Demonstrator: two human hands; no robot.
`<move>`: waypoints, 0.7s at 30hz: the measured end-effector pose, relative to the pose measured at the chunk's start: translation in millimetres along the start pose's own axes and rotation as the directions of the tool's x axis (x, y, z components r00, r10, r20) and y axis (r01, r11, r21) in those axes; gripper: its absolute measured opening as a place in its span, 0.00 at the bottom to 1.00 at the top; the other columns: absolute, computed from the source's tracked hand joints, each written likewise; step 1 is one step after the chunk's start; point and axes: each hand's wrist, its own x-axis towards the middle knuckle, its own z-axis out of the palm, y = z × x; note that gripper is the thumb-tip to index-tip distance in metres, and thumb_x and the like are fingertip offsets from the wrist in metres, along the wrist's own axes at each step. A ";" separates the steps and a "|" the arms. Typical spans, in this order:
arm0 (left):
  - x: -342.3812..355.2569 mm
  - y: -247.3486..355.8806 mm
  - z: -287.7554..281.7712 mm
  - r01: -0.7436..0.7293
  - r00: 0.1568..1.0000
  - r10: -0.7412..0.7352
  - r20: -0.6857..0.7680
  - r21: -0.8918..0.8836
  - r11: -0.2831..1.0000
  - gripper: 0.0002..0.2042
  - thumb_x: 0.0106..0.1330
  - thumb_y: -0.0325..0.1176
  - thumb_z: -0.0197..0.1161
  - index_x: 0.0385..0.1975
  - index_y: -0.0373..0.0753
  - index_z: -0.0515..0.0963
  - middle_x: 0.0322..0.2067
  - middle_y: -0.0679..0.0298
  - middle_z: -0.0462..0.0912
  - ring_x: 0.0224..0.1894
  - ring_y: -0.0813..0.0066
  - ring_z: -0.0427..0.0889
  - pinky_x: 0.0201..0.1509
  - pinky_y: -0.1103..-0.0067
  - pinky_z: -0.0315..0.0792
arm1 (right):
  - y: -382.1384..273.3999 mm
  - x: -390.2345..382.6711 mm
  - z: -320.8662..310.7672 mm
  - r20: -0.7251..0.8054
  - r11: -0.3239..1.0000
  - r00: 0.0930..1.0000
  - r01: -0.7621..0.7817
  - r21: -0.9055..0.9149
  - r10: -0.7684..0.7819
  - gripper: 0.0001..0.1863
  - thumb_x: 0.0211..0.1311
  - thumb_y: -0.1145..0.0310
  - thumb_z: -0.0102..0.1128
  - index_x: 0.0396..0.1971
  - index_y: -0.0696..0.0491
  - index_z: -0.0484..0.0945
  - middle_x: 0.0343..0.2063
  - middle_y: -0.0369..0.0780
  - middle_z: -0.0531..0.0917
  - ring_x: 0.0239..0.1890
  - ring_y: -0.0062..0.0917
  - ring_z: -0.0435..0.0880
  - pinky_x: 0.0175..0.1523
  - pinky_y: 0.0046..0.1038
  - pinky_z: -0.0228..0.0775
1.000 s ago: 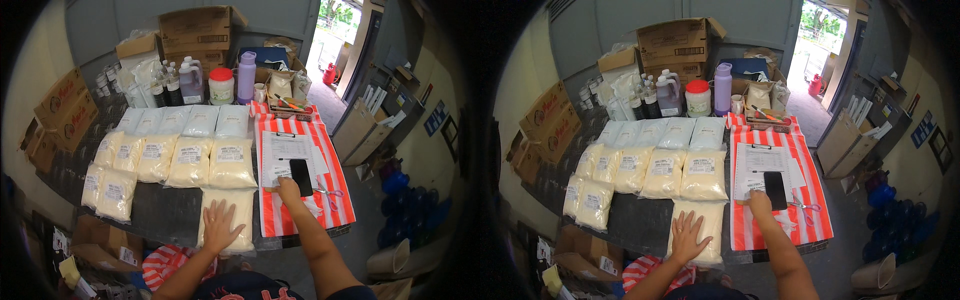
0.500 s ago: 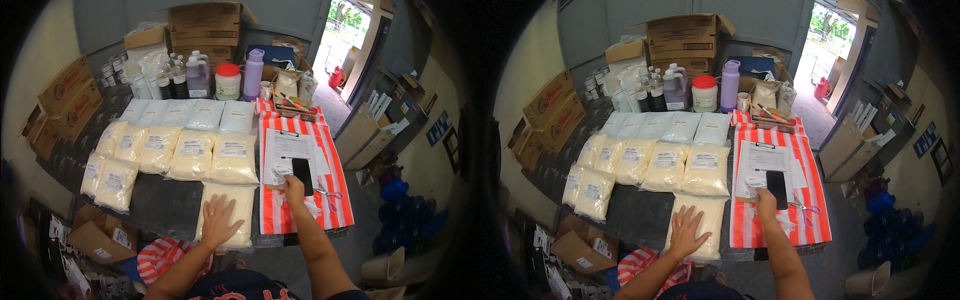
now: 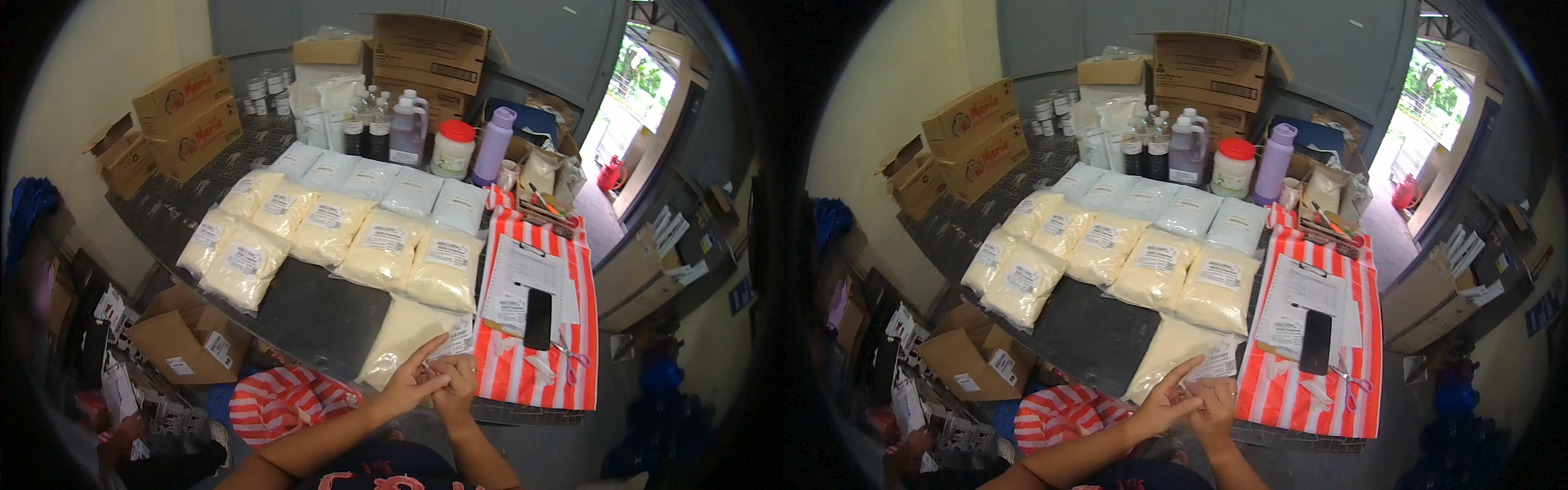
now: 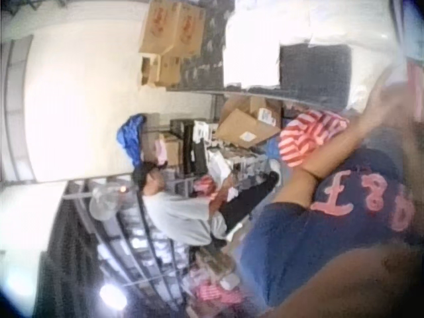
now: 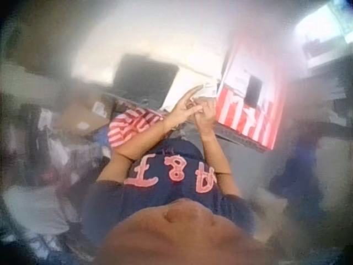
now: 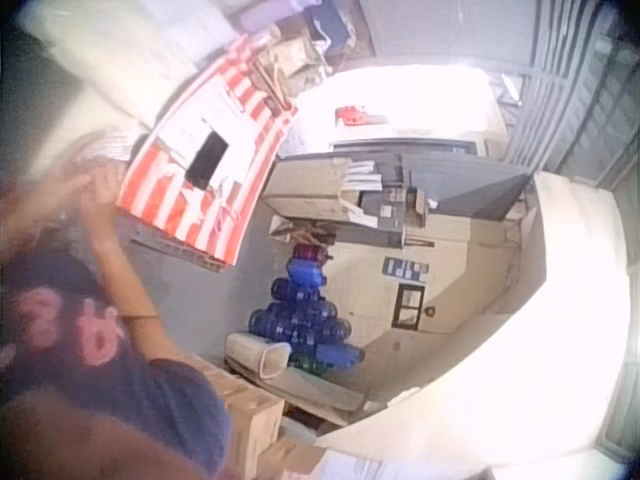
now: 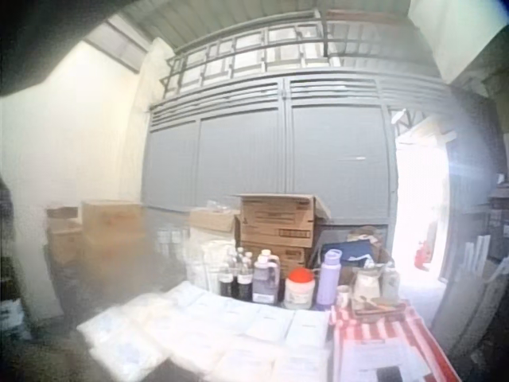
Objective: The person picks up sealed pouches of creamer from a table, places them into a red-and-white striped bag, and then into a cardboard box. They also write on the box with a marker.
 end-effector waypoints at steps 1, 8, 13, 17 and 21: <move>-3.0 2.6 0.9 -0.019 0.999 0.017 -0.044 -0.038 0.999 0.30 0.71 0.27 0.63 0.72 0.36 0.60 0.62 0.57 0.73 0.60 0.74 0.76 0.61 0.78 0.71 | -8.2 -1.0 1.9 0.038 1.000 0.999 0.004 0.026 -0.005 0.10 0.45 0.80 0.72 0.30 0.57 0.83 0.30 0.41 0.81 0.38 0.35 0.78 0.45 0.33 0.69; -13.7 29.1 -43.9 0.074 0.924 -0.058 -0.379 0.028 0.997 0.26 0.71 0.18 0.56 0.69 0.36 0.62 0.50 0.57 0.83 0.47 0.77 0.83 0.43 0.81 0.81 | -12.5 5.9 -0.6 0.120 0.941 0.978 -0.195 0.278 0.168 0.12 0.50 0.78 0.72 0.37 0.55 0.84 0.33 0.38 0.82 0.40 0.27 0.78 0.44 0.30 0.70; -35.5 49.6 -60.8 0.192 0.949 -0.141 -0.282 0.161 0.968 0.32 0.68 0.18 0.60 0.72 0.39 0.59 0.47 0.57 0.85 0.41 0.80 0.84 0.35 0.84 0.80 | 1.7 12.0 -3.9 0.418 0.297 0.684 -0.673 0.677 0.598 0.12 0.58 0.79 0.69 0.42 0.59 0.80 0.35 0.36 0.83 0.34 0.17 0.78 0.37 0.19 0.70; -37.5 55.9 -53.9 0.112 0.933 -0.067 -0.354 0.109 0.988 0.33 0.67 0.16 0.60 0.72 0.39 0.58 0.48 0.54 0.84 0.42 0.77 0.84 0.36 0.83 0.79 | 2.7 3.0 -7.0 0.653 0.154 0.557 -0.808 0.568 0.513 0.05 0.63 0.78 0.65 0.38 0.58 0.79 0.27 0.37 0.82 0.25 0.19 0.80 0.31 0.21 0.74; -33.6 46.6 -25.3 -0.239 0.845 0.217 -0.488 0.017 0.971 0.33 0.65 0.15 0.62 0.71 0.37 0.61 0.51 0.52 0.83 0.43 0.76 0.84 0.42 0.82 0.81 | -9.3 -10.4 1.6 0.579 -0.059 0.551 -0.692 0.719 0.601 0.02 0.66 0.77 0.63 0.36 0.58 0.79 0.27 0.40 0.83 0.27 0.22 0.84 0.35 0.27 0.82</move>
